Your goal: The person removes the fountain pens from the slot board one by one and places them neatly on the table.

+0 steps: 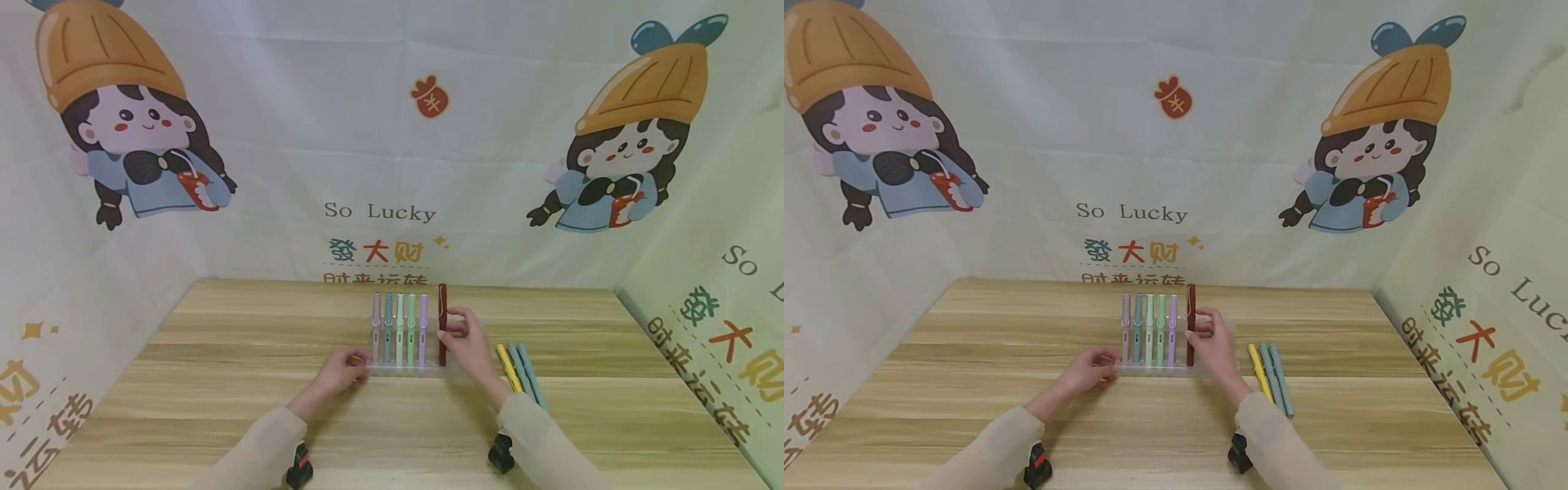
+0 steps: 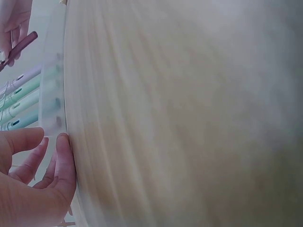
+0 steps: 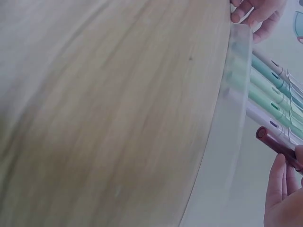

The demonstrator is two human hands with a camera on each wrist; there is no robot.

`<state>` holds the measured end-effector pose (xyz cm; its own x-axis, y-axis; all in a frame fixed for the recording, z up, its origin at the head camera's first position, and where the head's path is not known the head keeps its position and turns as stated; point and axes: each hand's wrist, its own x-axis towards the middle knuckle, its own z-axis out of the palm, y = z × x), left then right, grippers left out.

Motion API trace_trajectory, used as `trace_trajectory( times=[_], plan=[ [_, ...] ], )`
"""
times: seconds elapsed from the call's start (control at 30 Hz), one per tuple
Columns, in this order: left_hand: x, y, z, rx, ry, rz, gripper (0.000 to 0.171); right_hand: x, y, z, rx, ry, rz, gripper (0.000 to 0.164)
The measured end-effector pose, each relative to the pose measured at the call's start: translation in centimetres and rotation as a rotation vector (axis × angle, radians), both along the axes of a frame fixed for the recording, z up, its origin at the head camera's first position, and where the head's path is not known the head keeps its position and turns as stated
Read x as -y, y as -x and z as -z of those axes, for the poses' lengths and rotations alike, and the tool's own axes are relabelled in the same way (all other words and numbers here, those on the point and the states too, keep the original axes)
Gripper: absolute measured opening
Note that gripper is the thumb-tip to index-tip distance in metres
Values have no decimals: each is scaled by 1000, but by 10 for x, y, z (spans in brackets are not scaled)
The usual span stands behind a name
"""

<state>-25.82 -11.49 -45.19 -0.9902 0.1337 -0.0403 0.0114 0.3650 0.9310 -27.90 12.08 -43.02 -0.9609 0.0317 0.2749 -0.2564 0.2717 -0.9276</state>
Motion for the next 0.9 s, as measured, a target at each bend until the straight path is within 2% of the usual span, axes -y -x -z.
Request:
trace_trajectory(
  times=[0.27, 0.63, 0.9],
  plan=[
    [0, -1, 0, -4, -9, 4, 17, -15, -6, 1, 51, -69, 5, 40],
    [1, 0, 1, 3, -22, 4, 17, -36, -18, 7, 70, -56, -16, 41],
    [0, 0, 1, 9, -26, -1, 17, -54, -22, 7, 97, -108, 4, 42]
  ],
)
